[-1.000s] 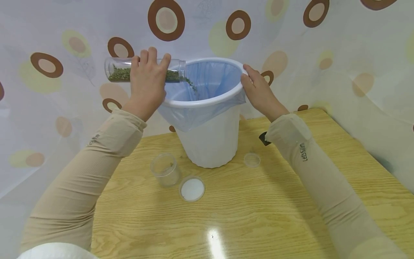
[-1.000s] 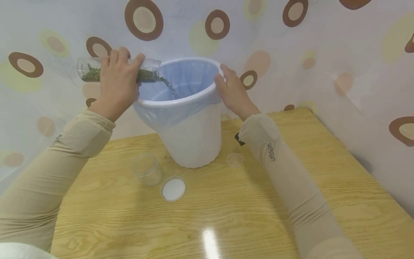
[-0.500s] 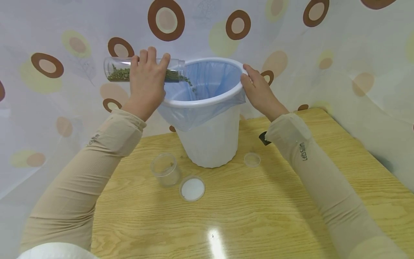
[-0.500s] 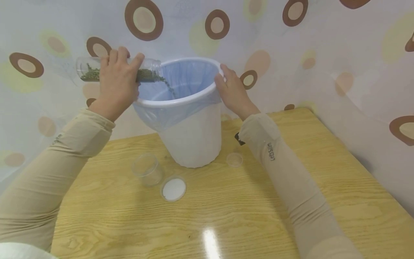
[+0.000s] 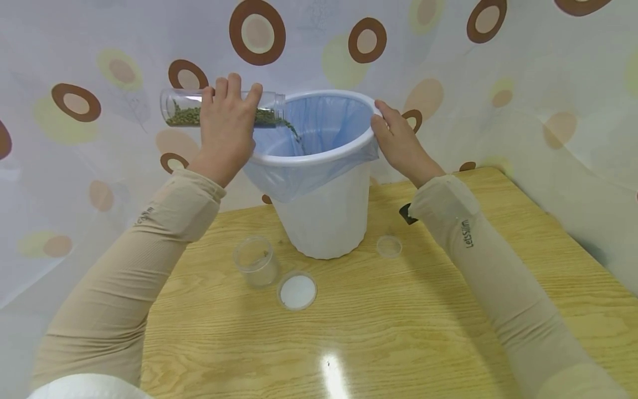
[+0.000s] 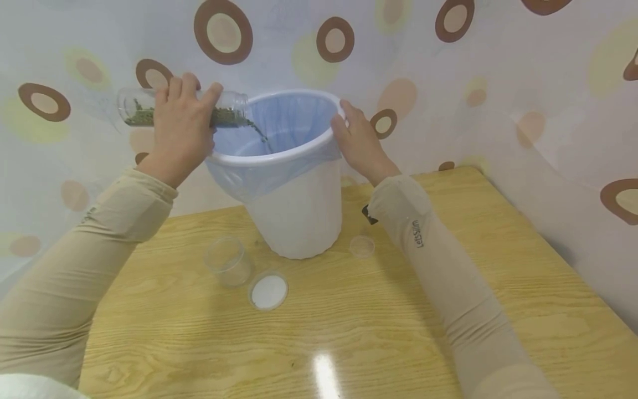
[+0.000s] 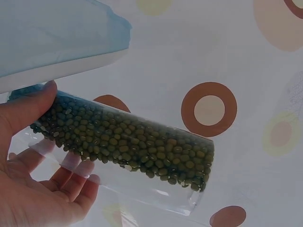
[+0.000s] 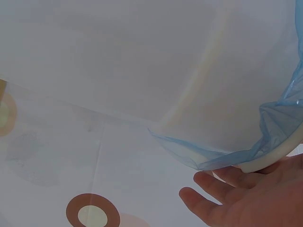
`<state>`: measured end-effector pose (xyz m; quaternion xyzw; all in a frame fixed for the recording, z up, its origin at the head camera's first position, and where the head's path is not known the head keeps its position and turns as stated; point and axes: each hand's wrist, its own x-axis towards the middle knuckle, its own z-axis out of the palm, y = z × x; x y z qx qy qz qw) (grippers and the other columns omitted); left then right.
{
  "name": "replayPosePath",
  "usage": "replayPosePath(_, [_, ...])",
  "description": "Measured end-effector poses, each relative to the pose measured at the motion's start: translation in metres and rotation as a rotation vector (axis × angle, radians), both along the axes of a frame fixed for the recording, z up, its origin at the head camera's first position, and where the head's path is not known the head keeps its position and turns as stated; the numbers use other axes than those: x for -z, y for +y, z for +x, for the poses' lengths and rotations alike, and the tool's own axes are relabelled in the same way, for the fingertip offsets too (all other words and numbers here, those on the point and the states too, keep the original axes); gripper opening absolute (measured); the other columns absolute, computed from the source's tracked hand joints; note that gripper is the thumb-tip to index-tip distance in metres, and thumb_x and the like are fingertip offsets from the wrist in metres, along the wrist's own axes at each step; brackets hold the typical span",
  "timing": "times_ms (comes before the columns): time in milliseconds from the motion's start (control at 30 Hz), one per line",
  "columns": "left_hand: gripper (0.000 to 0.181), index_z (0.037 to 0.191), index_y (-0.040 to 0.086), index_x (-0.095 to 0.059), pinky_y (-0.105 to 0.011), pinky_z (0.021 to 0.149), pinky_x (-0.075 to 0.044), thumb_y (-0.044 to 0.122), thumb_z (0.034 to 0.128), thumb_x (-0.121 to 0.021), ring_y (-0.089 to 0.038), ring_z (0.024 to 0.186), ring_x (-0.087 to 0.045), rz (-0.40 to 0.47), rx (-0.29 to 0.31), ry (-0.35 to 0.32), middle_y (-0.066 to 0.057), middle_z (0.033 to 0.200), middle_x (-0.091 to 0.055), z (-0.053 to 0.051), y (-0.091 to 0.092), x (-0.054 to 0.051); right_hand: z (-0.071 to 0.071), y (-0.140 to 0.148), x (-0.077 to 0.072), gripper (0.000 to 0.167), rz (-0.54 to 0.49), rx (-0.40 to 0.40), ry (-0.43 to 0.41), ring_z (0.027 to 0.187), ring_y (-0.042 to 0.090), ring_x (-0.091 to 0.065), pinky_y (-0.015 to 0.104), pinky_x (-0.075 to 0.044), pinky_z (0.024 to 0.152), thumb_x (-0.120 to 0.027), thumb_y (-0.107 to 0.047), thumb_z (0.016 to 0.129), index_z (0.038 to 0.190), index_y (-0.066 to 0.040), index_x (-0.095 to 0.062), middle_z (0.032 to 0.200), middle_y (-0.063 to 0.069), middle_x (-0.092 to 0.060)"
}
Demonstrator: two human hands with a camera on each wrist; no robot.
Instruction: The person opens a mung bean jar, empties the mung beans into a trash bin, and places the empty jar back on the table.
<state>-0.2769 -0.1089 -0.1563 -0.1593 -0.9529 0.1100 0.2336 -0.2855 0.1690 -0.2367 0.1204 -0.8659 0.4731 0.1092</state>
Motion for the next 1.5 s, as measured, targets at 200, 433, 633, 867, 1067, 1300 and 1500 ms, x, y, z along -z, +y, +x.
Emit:
replayPosePath(200, [0.069,0.144,0.008,-0.034,-0.053,0.105,-0.024,0.003,0.0823,-0.064,-0.041,0.126,-0.030,-0.004,0.001,0.004,-0.026,0.135,-0.034,0.0000,0.0003,0.0001,-0.0001,-0.0009,0.0011,0.062,-0.001,0.001,-0.008,0.138,0.031,-0.029,0.048,-0.022,0.113,-0.023,-0.039,0.101,0.154,-0.009,-0.015,0.155,0.017,-0.024])
replayPosePath(433, [0.066,0.143,0.008,-0.035,-0.053,0.105,-0.024,0.001,0.0832,-0.060,-0.041,0.126,-0.030,-0.002,0.005,0.009,-0.026,0.135,-0.035,0.0002,0.0004,0.0007,-0.0002,-0.0013,0.0011,0.062,0.009,0.002,0.001,0.137,0.032,-0.030,0.048,-0.022,0.113,-0.023,-0.039,0.101,0.154,-0.008,-0.015,0.154,0.017,-0.024])
replayPosePath(633, [0.066,0.143,0.008,-0.034,-0.053,0.105,-0.024,0.001,0.0832,-0.062,-0.041,0.126,-0.030,-0.006,-0.001,0.001,-0.026,0.136,-0.034,-0.0001,-0.0004,0.0016,-0.0001,-0.0012,0.0011,0.061,-0.002,-0.004,0.013,0.137,0.033,-0.031,0.049,-0.022,0.113,-0.024,-0.037,0.101,0.154,-0.007,-0.016,0.153,0.019,-0.025])
replayPosePath(867, [0.068,0.144,0.008,-0.034,-0.053,0.105,-0.024,0.003,0.0829,-0.064,-0.041,0.126,-0.030,-0.008,-0.003,0.001,-0.026,0.136,-0.034,-0.0005,-0.0008,0.0019,0.0012,-0.0015,0.0004,0.061,-0.013,-0.012,0.024,0.137,0.033,-0.030,0.049,-0.022,0.113,-0.024,-0.036,0.101,0.153,-0.006,-0.017,0.152,0.020,-0.026])
replayPosePath(1067, [0.068,0.144,0.009,-0.034,-0.053,0.106,-0.023,0.002,0.0831,-0.062,-0.040,0.126,-0.030,-0.003,-0.003,0.002,-0.025,0.136,-0.034,-0.0008,-0.0002,0.0018,0.0014,-0.0017,0.0008,0.061,-0.010,-0.007,0.024,0.136,0.034,-0.032,0.049,-0.023,0.112,-0.025,-0.036,0.101,0.153,-0.006,-0.017,0.152,0.020,-0.027])
replayPosePath(1300, [0.071,0.145,0.009,-0.031,-0.053,0.107,-0.023,0.004,0.0826,-0.065,-0.041,0.127,-0.029,-0.021,-0.023,-0.009,-0.026,0.136,-0.033,-0.0008,0.0001,0.0016,0.0008,-0.0019,0.0002,0.061,-0.010,-0.006,0.017,0.133,0.035,-0.033,0.050,-0.024,0.112,-0.023,-0.037,0.101,0.154,-0.006,-0.017,0.151,0.021,-0.027])
replayPosePath(1500, [0.069,0.145,0.008,-0.032,-0.053,0.106,-0.024,0.003,0.0832,-0.064,-0.041,0.127,-0.029,-0.021,-0.015,-0.001,-0.026,0.135,-0.034,-0.0008,-0.0001,0.0015,0.0008,-0.0025,0.0010,0.061,-0.016,-0.008,0.018,0.134,0.034,-0.034,0.050,-0.024,0.112,-0.024,-0.037,0.101,0.154,-0.006,-0.017,0.151,0.020,-0.028])
